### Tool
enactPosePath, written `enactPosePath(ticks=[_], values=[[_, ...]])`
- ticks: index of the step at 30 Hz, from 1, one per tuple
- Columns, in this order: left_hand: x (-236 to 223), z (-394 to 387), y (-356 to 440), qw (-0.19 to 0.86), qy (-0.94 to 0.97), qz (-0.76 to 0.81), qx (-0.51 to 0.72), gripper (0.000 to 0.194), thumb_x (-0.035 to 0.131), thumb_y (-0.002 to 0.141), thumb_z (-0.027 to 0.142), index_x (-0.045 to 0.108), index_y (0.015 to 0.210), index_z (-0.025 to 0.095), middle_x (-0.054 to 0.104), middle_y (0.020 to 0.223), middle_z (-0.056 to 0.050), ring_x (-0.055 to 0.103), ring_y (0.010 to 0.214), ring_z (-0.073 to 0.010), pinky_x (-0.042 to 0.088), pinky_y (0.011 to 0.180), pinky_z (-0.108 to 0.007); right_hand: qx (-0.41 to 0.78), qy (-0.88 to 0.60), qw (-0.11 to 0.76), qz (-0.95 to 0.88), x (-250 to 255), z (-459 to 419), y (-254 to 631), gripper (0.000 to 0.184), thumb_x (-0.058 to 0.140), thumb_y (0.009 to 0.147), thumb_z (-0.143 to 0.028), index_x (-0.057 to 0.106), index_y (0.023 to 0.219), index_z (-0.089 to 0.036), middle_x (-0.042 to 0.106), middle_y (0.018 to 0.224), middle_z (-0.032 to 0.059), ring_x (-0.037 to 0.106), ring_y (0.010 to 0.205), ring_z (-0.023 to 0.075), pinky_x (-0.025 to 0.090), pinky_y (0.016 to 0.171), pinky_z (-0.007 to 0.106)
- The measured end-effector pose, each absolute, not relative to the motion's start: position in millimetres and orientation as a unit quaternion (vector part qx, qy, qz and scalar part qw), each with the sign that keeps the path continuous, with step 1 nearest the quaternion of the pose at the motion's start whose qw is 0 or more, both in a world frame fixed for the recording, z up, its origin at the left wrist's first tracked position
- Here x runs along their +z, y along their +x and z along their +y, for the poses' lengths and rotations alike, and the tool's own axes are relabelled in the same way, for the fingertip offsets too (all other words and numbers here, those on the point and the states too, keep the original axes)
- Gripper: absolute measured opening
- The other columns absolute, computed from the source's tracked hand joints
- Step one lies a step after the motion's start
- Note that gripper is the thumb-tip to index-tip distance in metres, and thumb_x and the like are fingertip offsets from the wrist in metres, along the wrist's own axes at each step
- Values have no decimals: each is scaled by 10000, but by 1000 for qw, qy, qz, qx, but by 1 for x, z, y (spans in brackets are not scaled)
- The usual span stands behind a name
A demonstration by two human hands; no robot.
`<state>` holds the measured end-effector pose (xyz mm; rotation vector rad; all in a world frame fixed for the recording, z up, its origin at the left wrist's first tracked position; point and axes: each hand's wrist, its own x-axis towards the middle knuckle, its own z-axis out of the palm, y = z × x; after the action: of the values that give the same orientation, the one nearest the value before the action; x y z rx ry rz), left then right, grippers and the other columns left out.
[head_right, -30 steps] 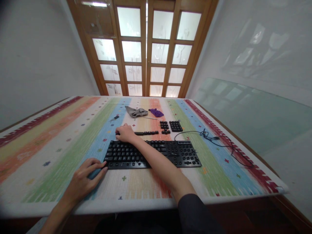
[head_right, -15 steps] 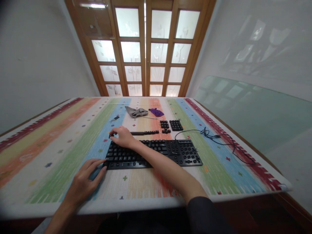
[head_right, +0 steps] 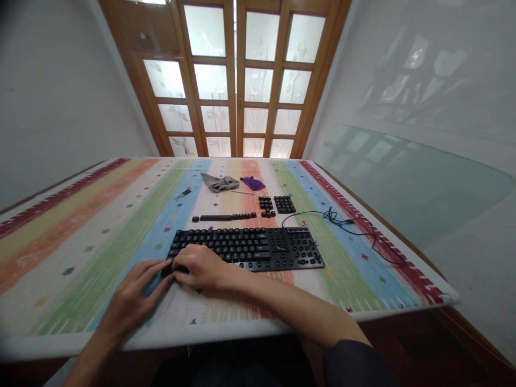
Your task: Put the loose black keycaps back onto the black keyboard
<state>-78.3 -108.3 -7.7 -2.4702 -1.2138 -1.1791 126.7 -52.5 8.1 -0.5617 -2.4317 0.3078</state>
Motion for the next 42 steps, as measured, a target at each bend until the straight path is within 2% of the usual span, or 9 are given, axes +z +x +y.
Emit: enactPosePath(ticks=[12,20,25,32,37,40,42], values=[[-10,-105,-79,69,-825,-400,-394,180,563,987,273,644,1141,225,677,1016,-64,671,935,-215,572,847,-369,39,-200,280,-938,2,-51,124,144,570,978,-204,673,897,-146,709,935,83,619,842,173,512,783,299],[-9,-105,-79,78,-830,-396,-385,180,549,992,262,633,1146,221,662,1032,-69,664,948,-213,569,851,-367,-54,-188,246,-949,4,-51,122,198,594,951,-221,676,781,-161,710,832,60,563,861,212,452,712,332],[-7,-104,-76,96,-838,-379,-382,164,518,995,226,640,1102,202,647,1023,-78,656,925,-209,566,823,-349,-100,-180,225,-952,10,-59,121,179,570,942,-213,682,819,-146,678,824,85,528,912,229,418,700,354],[-6,-104,-72,113,-845,-377,-361,115,531,969,212,645,975,190,669,1041,-101,649,945,-247,557,845,-400,-80,-166,213,-960,11,-57,119,138,618,891,-245,697,835,-146,685,852,89,527,916,241,414,691,361],[-6,-105,-71,93,-840,-391,-365,171,545,967,239,658,1085,187,691,1063,-106,668,979,-257,572,876,-427,19,-181,245,-952,24,-32,124,147,647,864,-229,712,737,-191,713,786,35,523,819,201,436,788,334],[-7,-105,-72,91,-842,-389,-362,309,541,968,226,624,1264,194,686,1215,-122,662,1124,-283,560,967,-472,38,-287,287,-913,32,-5,124,186,617,902,-217,735,767,-169,731,841,61,532,824,197,427,847,337],[-10,-104,-72,91,-856,-374,-345,399,532,973,231,572,1369,208,629,1357,-125,597,1265,-305,536,1026,-503,35,-367,283,-886,34,14,123,156,633,896,-226,759,845,-149,739,913,93,537,871,216,416,877,361]])
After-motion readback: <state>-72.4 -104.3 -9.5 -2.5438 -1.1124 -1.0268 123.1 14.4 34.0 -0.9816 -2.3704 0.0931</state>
